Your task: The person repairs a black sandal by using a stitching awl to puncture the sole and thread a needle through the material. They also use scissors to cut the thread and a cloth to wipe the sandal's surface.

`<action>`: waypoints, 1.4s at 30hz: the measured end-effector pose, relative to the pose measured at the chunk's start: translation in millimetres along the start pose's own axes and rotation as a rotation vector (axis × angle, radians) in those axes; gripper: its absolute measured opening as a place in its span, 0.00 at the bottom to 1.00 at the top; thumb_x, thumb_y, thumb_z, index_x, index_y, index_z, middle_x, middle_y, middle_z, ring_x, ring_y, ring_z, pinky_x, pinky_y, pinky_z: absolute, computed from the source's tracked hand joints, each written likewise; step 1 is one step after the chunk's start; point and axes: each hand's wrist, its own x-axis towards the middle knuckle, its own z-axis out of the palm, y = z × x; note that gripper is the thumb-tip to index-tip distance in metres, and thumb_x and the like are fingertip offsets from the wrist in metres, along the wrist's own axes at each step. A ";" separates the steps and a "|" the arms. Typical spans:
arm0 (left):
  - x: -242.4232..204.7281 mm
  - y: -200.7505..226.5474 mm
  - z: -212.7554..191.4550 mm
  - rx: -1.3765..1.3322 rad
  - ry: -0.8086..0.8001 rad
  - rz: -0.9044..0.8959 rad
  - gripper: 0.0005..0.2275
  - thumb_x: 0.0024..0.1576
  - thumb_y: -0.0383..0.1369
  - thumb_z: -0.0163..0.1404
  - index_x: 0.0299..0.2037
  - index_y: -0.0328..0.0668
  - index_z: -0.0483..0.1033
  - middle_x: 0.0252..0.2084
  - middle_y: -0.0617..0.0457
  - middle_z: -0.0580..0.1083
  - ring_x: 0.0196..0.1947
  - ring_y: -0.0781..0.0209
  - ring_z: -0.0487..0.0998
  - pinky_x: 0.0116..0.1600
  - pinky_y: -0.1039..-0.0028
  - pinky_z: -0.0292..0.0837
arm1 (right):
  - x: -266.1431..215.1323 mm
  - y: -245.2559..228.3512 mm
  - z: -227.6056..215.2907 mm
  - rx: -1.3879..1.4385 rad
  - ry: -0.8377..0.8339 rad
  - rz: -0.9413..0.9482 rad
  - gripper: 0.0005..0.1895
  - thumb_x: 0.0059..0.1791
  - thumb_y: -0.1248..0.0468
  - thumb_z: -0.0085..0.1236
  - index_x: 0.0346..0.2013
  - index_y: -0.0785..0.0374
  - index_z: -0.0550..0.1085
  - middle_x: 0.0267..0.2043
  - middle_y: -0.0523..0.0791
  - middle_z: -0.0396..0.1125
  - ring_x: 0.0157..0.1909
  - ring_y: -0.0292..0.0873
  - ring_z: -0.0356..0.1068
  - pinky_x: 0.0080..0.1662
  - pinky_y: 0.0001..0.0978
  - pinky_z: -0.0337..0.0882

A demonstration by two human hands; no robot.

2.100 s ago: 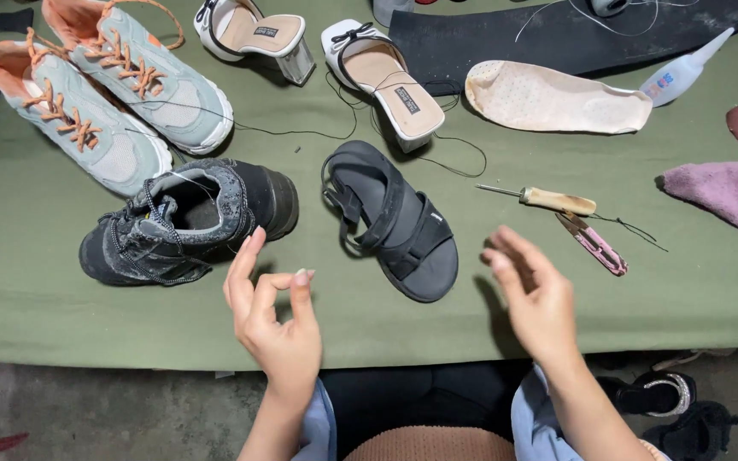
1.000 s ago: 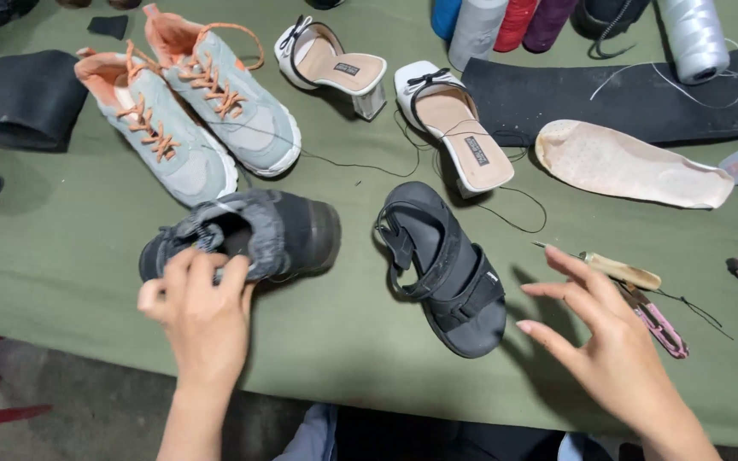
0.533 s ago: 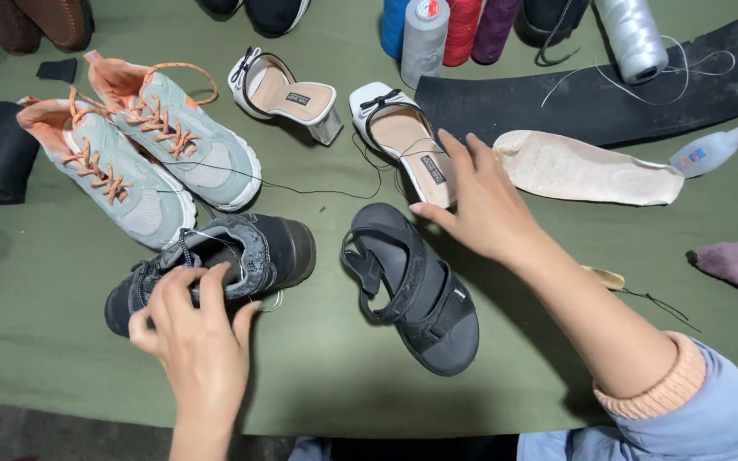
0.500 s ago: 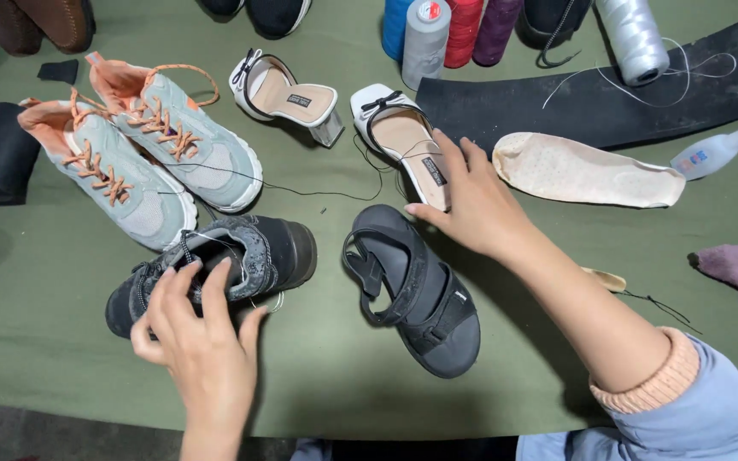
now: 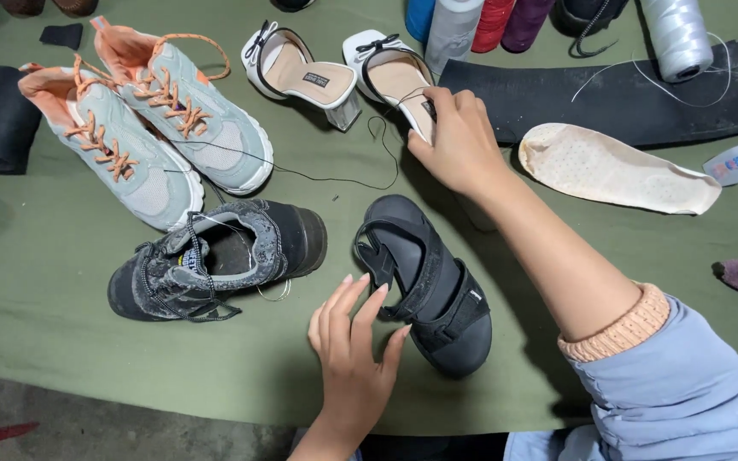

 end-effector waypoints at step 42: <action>21.9 25.5 32.3 -0.872 -0.299 -0.120 0.08 0.57 0.33 0.57 0.41 0.40 0.74 0.77 0.32 0.52 0.75 0.44 0.61 0.74 0.58 0.58 | -276.2 -11.0 -43.6 0.898 -0.033 0.297 0.30 0.45 0.63 0.64 0.61 0.66 0.70 0.50 0.42 0.74 0.50 0.34 0.71 0.50 0.26 0.72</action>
